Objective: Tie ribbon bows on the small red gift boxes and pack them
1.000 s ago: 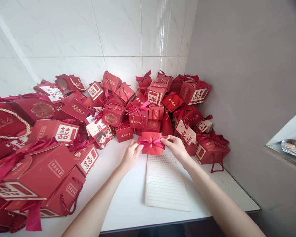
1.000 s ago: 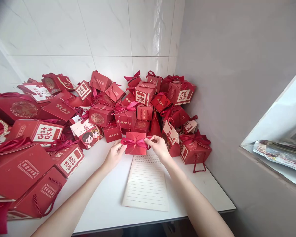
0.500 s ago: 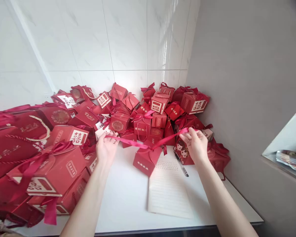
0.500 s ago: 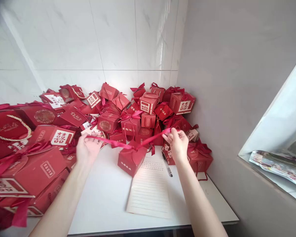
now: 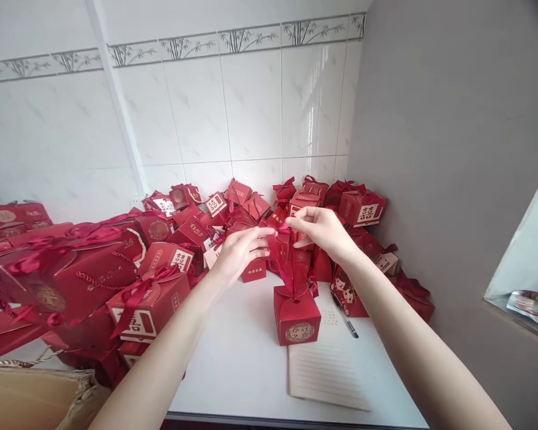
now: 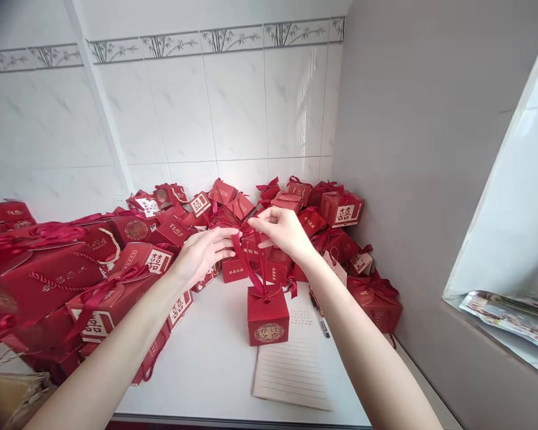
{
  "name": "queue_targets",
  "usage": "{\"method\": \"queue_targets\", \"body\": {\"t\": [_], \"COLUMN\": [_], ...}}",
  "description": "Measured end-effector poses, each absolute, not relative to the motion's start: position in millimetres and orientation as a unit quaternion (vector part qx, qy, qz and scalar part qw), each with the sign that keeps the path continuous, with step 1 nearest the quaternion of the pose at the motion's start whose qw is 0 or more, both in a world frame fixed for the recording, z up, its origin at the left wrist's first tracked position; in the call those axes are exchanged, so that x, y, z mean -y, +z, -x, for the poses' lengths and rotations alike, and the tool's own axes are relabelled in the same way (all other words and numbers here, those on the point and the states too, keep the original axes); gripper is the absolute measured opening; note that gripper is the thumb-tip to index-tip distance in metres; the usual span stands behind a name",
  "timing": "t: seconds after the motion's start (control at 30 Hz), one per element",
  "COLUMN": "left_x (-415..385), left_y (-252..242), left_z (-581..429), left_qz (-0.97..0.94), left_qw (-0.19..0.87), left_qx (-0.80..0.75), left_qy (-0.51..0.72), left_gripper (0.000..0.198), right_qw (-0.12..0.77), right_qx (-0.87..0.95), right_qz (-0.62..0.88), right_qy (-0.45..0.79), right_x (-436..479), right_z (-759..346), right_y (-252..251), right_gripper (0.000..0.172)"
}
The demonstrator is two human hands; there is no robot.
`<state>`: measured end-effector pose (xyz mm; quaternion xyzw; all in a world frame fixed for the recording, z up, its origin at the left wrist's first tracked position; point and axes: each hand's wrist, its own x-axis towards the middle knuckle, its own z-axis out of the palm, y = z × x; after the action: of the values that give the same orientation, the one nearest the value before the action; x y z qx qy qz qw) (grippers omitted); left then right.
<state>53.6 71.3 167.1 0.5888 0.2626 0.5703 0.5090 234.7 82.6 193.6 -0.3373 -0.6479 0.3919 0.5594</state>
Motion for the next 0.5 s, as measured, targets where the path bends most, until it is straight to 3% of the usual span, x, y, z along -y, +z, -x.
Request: {"method": "queue_targets", "body": {"t": [0.23,0.4,0.5], "left_x": [-63,-55,-50], "left_y": [178,185,176], "left_z": [-57,-46,-27], "left_qz": [-0.636,-0.549,-0.499], "left_qw": [0.478,0.479,0.464], "left_qx": [-0.255,-0.223,-0.233], "left_qy": [0.55,0.647,0.694], "left_gripper": [0.029,0.018,0.029], "right_qw": [0.519,0.558,0.567], "right_qx": [0.701,0.667,0.644], "right_qz": [0.352,0.372,0.409], "right_qy": [0.338,0.324,0.311], "right_x": [-77,-62,-47], "right_z": [-225,-240,-267], "right_y": [217,217,203], "right_gripper": [0.029,0.031,0.029]}}
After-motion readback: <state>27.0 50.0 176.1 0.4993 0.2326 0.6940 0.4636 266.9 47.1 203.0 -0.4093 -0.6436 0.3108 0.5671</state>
